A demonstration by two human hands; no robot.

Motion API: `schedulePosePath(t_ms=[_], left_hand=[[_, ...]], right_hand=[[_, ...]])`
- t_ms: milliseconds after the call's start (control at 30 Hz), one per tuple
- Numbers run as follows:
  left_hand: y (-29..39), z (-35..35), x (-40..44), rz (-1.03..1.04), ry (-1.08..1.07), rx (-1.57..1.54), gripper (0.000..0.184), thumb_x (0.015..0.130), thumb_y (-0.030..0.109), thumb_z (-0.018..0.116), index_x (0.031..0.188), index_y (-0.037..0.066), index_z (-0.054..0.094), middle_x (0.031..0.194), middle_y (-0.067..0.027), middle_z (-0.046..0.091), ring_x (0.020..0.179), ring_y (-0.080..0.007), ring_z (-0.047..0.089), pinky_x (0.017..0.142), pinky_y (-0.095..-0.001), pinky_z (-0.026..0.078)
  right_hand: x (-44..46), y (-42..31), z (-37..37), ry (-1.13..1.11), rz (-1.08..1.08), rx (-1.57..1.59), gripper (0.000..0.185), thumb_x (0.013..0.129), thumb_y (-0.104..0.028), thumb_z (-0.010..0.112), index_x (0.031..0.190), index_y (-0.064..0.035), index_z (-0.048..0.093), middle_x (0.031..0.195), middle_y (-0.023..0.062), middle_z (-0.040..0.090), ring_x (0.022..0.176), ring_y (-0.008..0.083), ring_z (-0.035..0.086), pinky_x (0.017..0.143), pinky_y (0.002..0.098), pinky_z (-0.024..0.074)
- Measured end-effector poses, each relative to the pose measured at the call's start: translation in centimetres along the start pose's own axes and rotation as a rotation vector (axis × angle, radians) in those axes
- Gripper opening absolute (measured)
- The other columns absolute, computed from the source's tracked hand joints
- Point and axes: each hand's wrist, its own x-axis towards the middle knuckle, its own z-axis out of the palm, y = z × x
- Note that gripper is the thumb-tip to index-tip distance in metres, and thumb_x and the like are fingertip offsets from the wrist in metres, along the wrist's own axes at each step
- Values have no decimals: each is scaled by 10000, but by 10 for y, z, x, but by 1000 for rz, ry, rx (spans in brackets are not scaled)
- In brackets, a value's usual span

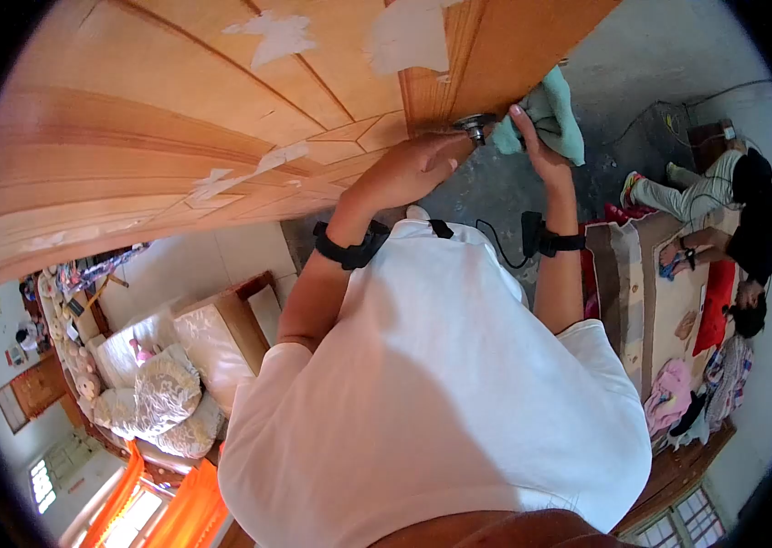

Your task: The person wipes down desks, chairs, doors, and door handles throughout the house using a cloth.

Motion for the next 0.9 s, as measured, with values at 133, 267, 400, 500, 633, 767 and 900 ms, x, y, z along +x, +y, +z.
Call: schedulePosePath(t_ms=[133, 267, 400, 500, 633, 767, 900], left_hand=[[-15, 18, 12, 148, -55, 133, 541, 939, 244, 589, 1407, 28, 423, 1265, -215, 576, 1134, -292, 582, 973, -353, 435], [-13, 20, 24, 119, -43, 96, 542, 906, 227, 605, 1374, 13, 437, 1315, -237, 533, 1219, -366, 516, 1014, -379, 413], [-14, 17, 31, 89, -55, 120, 557, 895, 203, 612, 1381, 12, 419, 1294, -245, 542, 1199, -379, 525, 1002, -387, 419], [-28, 18, 43, 200, -26, 114, 541, 879, 176, 612, 1354, 3, 420, 1227, -264, 560, 1146, -400, 541, 959, -408, 438], [-26, 18, 49, 279, 30, 187, 461, 864, 149, 602, 1277, 12, 450, 1087, -255, 596, 1032, -415, 574, 865, -448, 465], [-37, 26, 57, 160, 122, 177, 406, 854, 154, 594, 1230, 51, 483, 994, -239, 626, 941, -408, 611, 800, -481, 480], [-49, 33, 71, 0, 103, 318, 381, 918, 168, 524, 1274, 42, 468, 1001, -229, 645, 918, -363, 649, 805, -423, 495]], right_hand=[[1, -14, 15, 30, -208, -29, 530, 863, -165, 739, 1301, -16, 481, 1119, 58, 603, 972, 175, 572, 828, 306, 485], [-3, -1, 15, 33, -229, -157, 580, 857, -136, 734, 1347, -23, 444, 1164, 71, 584, 1004, 179, 564, 839, 307, 489], [1, -17, 16, 51, -294, -178, 592, 862, -132, 727, 1365, -26, 433, 1177, 78, 580, 1012, 178, 567, 831, 309, 494], [-3, -4, 22, 14, -147, -66, 599, 855, -120, 728, 1367, -28, 432, 1175, 81, 582, 1007, 179, 571, 817, 307, 499], [3, 0, 23, 45, -169, -213, 590, 854, -108, 726, 1363, -28, 438, 1154, 80, 590, 989, 178, 577, 814, 306, 500], [8, 10, 24, 21, -167, -213, 489, 869, -196, 713, 1273, -7, 513, 1102, 107, 621, 947, 223, 594, 816, 344, 498], [22, 70, 5, -144, -101, -67, 444, 897, -267, 691, 1224, 2, 558, 1139, 125, 625, 998, 249, 588, 862, 374, 492]])
